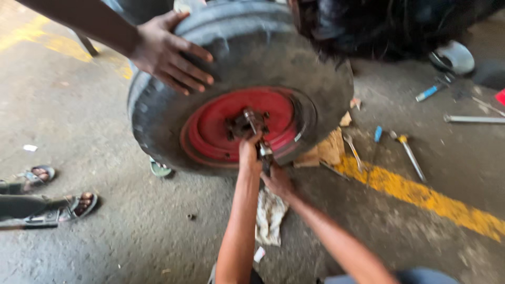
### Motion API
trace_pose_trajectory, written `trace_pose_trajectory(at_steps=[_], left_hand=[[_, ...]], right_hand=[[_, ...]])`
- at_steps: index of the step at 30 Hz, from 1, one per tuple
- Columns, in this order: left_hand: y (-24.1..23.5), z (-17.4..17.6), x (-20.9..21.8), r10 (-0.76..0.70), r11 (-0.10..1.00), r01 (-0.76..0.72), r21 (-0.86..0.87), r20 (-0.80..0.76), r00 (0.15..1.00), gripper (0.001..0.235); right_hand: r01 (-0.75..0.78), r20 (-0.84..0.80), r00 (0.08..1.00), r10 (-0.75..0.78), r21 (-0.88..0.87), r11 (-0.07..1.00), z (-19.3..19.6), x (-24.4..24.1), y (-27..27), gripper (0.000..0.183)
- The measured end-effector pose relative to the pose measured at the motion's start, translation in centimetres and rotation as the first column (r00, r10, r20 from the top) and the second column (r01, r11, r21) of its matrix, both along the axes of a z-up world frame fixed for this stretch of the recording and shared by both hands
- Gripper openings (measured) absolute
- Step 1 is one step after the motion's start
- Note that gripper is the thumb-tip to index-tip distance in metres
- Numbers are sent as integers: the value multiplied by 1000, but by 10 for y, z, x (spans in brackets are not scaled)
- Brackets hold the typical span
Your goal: The person kneels on the floor to repair a large tractor tire with a red rim. They use a rag to wipe the rim and then use a wrench to tighten the central nut while another person holds the tire steady.
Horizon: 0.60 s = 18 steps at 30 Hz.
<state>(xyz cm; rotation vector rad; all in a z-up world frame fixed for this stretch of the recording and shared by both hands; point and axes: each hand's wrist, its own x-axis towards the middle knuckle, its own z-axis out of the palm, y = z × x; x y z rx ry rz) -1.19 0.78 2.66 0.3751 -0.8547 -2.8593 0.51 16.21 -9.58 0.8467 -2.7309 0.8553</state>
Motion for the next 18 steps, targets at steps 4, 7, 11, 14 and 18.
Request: trace_pose_trajectory(at_steps=[4, 7, 11, 14, 18], left_hand=[[-4, -10, 3, -31, 999, 31, 38, -9, 999, 25], [-8, -20, -8, -8, 1000, 10, 23, -83, 997, 21], [-4, -24, -11, -35, 950, 67, 305, -108, 994, 22], [-6, -12, 3, -59, 926, 77, 371, -59, 996, 23], [-4, 13, 21, 52, 999, -53, -14, -66, 996, 30]], right_hand=[[-70, 139, 989, 55, 110, 991, 64, 6, 0, 34], [20, -192, 973, 126, 618, 786, 182, 2, 31, 40], [13, -461, 837, 295, 556, 831, 248, 6, 42, 19], [167, -630, 769, 108, 362, 917, 201, 18, 21, 28], [96, -77, 991, -108, -146, 985, 111, 16, -16, 18]])
